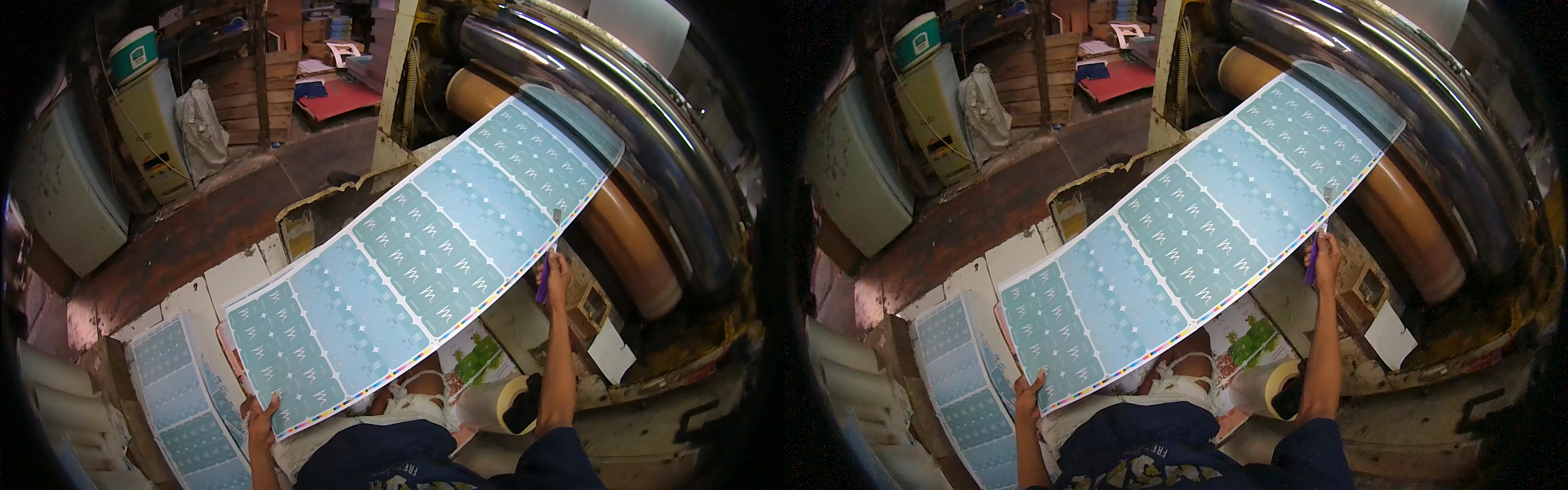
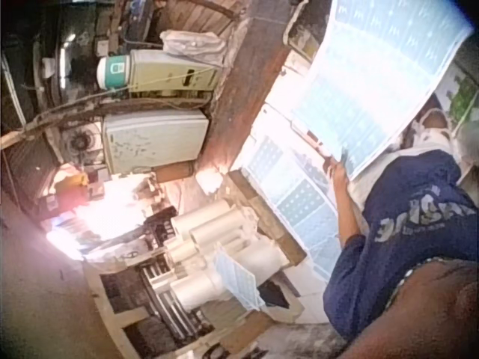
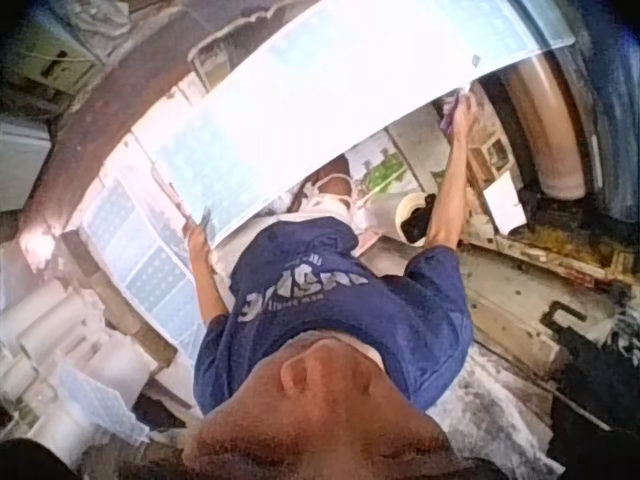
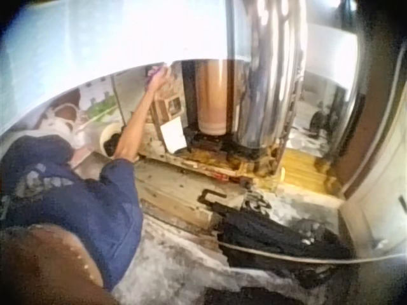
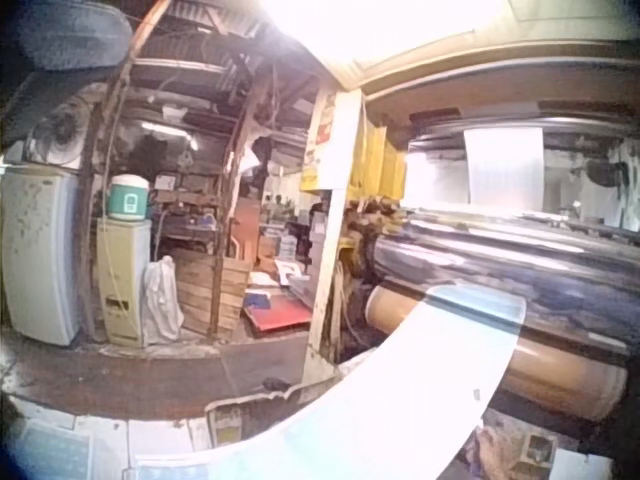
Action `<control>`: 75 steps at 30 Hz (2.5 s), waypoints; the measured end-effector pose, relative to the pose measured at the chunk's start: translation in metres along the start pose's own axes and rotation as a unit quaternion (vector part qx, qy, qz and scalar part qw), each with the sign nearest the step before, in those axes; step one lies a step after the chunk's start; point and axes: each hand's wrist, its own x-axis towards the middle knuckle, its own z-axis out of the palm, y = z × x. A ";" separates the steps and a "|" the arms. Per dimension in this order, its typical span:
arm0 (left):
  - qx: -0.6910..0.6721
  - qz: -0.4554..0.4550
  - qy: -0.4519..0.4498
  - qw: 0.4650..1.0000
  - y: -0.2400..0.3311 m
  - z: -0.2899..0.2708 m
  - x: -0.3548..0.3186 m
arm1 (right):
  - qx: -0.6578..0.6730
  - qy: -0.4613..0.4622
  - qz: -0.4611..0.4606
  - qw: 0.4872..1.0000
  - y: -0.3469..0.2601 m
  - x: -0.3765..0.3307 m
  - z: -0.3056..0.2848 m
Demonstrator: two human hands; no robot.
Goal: The person uses scissors to cut printed sheets emerging from a rolling machine and stacks the finished sheets on the floor.
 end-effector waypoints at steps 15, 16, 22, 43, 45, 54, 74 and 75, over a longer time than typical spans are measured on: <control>-0.005 -0.016 0.083 0.996 0.003 -0.057 -0.031 | -0.339 0.198 -0.407 0.825 -0.027 0.018 0.012; 0.007 -0.019 0.081 0.996 0.005 -0.055 -0.030 | -0.362 0.167 -0.449 0.800 -0.027 0.024 0.005; 0.003 0.023 0.093 0.995 -0.013 -0.073 -0.025 | -0.336 0.096 -0.438 0.828 -0.039 0.046 -0.005; 0.083 -0.011 0.162 0.983 -0.122 -0.220 0.100 | -0.326 -0.131 -0.308 0.884 -0.048 -0.119 0.084; 0.095 -0.001 0.159 0.983 -0.142 -0.246 0.131 | -0.317 -0.131 -0.304 0.889 -0.020 -0.174 0.113; 0.154 0.110 0.167 0.968 -0.168 -0.239 0.176 | -0.305 -0.167 -0.259 0.901 0.007 -0.256 0.141; 0.713 -0.010 0.176 0.678 -0.101 -0.087 0.091 | -0.280 -0.257 -0.213 0.900 0.025 -0.294 0.140; 0.714 -0.006 0.175 0.678 -0.095 -0.083 0.092 | -0.298 -0.257 -0.221 0.892 0.024 -0.297 0.142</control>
